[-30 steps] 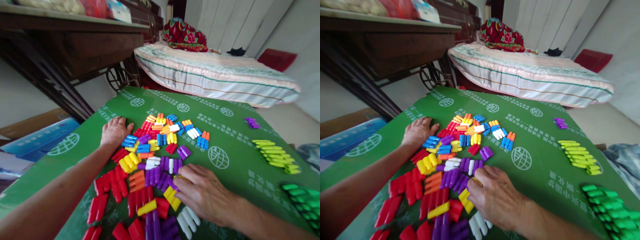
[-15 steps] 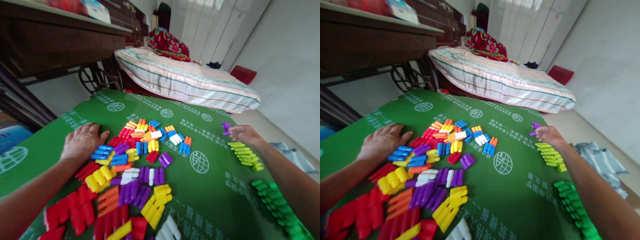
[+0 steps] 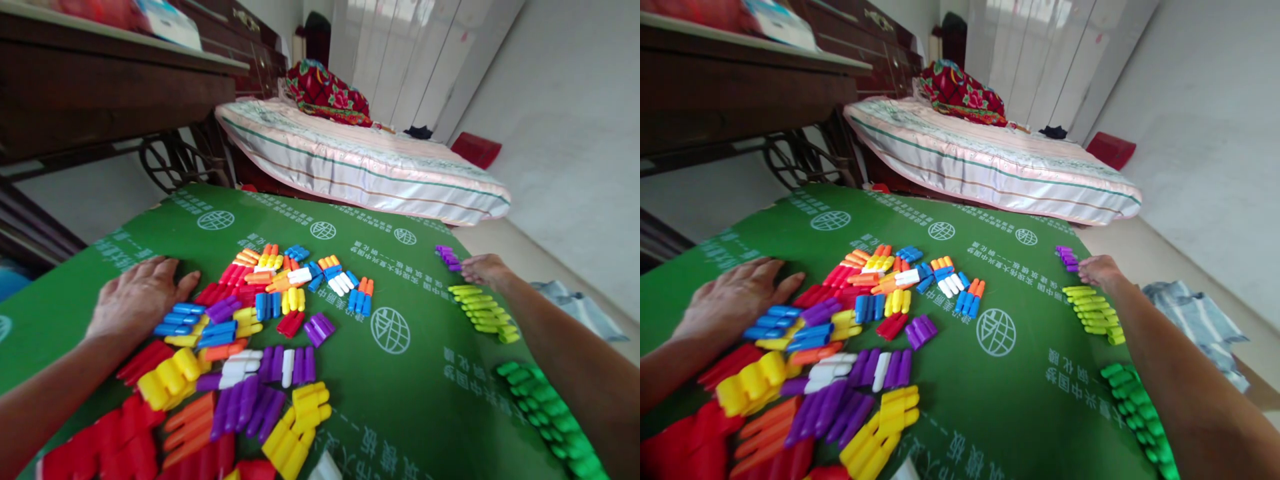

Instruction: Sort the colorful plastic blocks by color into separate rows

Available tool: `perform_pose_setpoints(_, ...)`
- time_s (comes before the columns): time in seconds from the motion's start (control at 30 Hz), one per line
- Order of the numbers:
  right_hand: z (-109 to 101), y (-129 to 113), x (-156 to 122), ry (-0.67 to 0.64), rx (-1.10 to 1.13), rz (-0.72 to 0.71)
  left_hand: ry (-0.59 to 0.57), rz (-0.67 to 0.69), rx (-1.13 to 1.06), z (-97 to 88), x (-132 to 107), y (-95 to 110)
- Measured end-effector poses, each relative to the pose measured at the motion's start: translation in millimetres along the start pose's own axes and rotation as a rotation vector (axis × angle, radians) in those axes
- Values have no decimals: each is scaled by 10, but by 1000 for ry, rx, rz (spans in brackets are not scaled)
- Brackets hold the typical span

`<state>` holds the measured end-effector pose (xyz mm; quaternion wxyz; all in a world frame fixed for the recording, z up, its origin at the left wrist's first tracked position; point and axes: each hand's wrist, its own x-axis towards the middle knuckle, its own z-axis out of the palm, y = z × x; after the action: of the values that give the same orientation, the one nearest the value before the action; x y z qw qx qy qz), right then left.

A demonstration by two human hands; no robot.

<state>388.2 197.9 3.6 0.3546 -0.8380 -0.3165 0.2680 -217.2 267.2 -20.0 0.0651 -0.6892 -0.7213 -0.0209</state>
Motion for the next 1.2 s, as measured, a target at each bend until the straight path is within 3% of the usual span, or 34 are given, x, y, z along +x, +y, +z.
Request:
perform_pose_setpoints(0.93,71,-128,-112,55,-191,-152,-3,-8,-22,-29,-32,20)
perform_pose_setpoints(1.07,122,-234,-256,39,-223,-218,14,-8,-29,-38,-65,38)
perform_pose_setpoints(1.2,396,-318,-667,-148,-214,-351,15,-7,-45,-37,-97,43)
